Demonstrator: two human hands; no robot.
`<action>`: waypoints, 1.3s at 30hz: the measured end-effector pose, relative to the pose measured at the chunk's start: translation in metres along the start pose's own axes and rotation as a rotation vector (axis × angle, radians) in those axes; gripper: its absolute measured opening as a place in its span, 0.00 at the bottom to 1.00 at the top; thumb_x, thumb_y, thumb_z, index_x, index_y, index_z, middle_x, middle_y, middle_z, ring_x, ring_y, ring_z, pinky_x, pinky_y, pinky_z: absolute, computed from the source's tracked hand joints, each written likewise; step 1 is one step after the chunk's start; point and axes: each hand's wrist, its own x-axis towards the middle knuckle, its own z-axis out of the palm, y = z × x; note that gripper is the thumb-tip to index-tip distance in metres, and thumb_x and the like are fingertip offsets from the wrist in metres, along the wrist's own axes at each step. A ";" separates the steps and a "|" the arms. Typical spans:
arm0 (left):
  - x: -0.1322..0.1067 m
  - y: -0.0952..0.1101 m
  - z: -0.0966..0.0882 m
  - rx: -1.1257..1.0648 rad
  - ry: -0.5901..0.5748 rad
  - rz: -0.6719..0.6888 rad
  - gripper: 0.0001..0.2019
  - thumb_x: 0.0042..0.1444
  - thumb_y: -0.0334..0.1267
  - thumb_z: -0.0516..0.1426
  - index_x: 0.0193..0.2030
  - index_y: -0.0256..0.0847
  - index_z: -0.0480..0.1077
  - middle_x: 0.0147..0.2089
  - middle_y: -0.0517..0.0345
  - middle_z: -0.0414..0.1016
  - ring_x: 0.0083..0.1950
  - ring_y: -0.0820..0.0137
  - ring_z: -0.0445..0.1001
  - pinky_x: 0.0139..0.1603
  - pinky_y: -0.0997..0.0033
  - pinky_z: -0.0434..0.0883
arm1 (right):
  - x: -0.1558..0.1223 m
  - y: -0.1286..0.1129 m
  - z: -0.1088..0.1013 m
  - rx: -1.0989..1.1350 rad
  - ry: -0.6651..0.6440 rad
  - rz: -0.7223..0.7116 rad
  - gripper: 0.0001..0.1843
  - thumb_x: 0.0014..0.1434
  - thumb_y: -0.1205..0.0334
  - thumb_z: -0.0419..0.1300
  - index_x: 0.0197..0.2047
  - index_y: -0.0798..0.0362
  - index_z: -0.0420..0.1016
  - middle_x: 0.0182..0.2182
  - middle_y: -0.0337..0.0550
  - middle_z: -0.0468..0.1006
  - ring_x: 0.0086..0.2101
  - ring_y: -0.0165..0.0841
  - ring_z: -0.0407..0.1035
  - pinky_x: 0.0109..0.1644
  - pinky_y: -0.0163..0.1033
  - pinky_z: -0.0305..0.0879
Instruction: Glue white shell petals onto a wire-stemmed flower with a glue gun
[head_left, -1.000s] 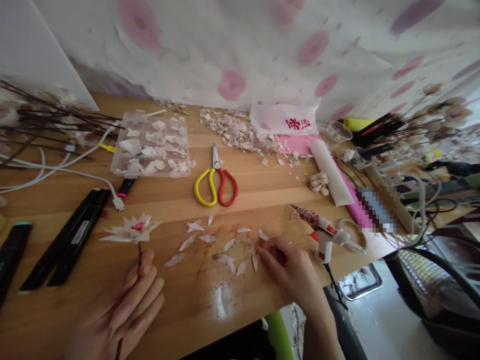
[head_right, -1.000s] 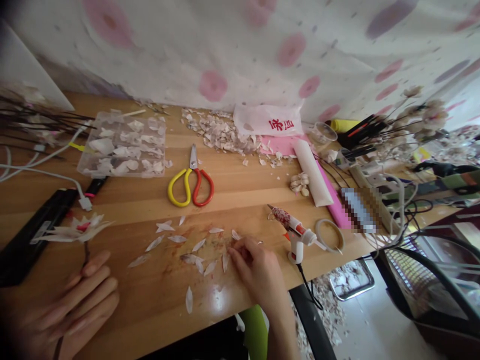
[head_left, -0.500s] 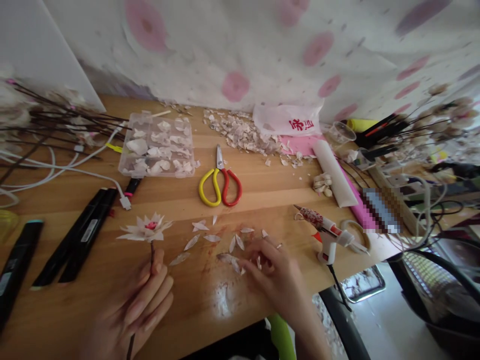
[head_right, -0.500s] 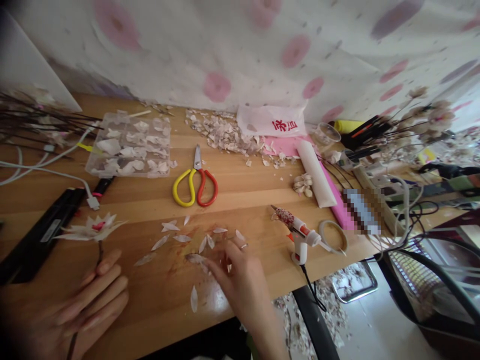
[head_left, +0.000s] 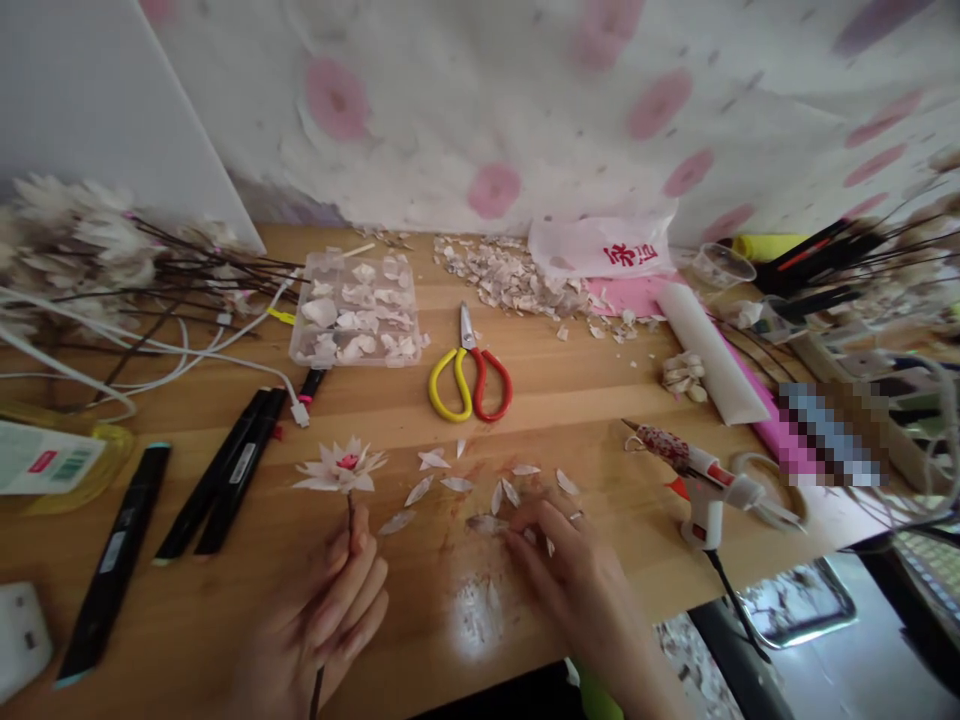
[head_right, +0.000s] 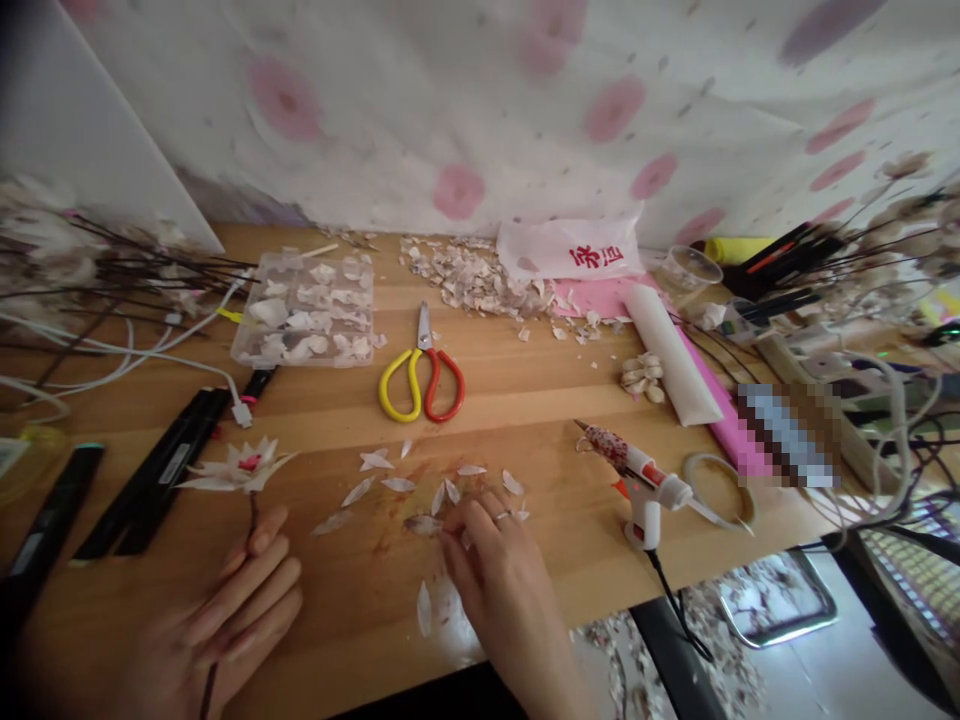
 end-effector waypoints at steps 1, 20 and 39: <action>0.001 0.000 0.002 -0.014 -0.013 -0.006 0.07 0.51 0.30 0.66 0.28 0.44 0.74 0.13 0.72 0.57 0.14 0.80 0.53 0.15 0.83 0.62 | -0.001 -0.001 -0.001 0.011 0.011 -0.001 0.08 0.68 0.65 0.53 0.36 0.49 0.69 0.31 0.39 0.75 0.31 0.33 0.72 0.33 0.35 0.66; -0.009 0.008 0.013 0.040 -0.059 0.140 0.11 0.41 0.32 0.74 0.27 0.35 0.77 0.15 0.71 0.68 0.15 0.84 0.62 0.16 0.85 0.66 | -0.027 -0.006 -0.010 0.051 0.105 -0.106 0.12 0.70 0.63 0.52 0.44 0.47 0.77 0.37 0.40 0.82 0.35 0.33 0.78 0.39 0.35 0.71; -0.116 -0.027 0.081 0.257 -0.264 0.356 0.16 0.34 0.42 0.77 0.27 0.38 0.80 0.21 0.65 0.78 0.12 0.87 0.61 0.15 0.86 0.67 | -0.060 -0.111 -0.060 0.184 0.667 -0.689 0.06 0.63 0.71 0.62 0.41 0.51 0.77 0.32 0.38 0.80 0.33 0.28 0.76 0.36 0.30 0.69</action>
